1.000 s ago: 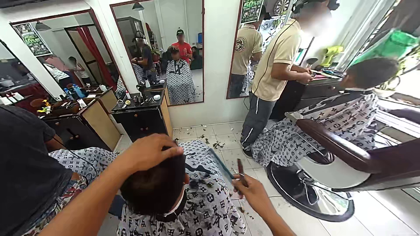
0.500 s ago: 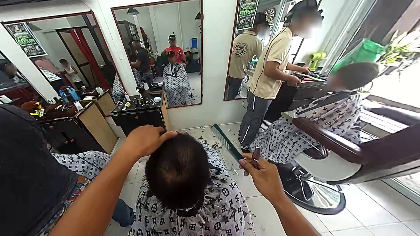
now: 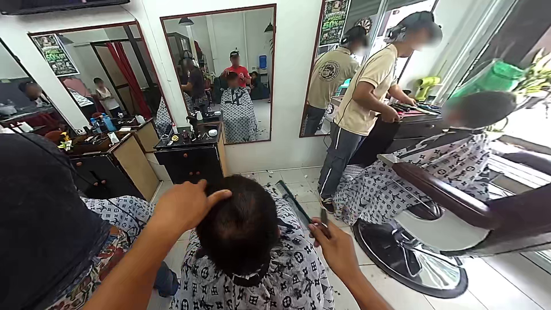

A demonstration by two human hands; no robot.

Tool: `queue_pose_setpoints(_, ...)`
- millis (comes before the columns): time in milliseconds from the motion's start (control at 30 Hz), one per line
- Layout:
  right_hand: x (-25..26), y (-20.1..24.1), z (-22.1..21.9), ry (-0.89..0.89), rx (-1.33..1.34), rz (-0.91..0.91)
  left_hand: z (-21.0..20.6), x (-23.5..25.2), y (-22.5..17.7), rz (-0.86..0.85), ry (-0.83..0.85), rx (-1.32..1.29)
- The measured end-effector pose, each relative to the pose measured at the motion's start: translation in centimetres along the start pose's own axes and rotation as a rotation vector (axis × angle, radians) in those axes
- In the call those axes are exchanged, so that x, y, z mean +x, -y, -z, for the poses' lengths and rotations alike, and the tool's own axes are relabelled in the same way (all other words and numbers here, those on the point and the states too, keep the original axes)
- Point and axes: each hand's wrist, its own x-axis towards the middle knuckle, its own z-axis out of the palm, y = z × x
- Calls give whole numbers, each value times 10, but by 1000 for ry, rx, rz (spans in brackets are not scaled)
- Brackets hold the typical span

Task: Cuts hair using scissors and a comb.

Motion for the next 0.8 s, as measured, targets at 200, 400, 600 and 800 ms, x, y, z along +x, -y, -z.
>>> queue_pose_setpoints(200,-19,15,-23,-301,-70,596,-42,-39,-51,-508,-580,99)
queue_pose_setpoints(400,-2,-5,-26,139,69,-196,-40,-40,-68,-379,-314,141)
queue_pose_setpoints(600,-22,-49,6,52,122,-278,-17,17,-44,-829,-15,15)
queue_pose_setpoints(800,-30,-67,21,-18,176,-315,-23,14,-22,-1013,-107,-75)
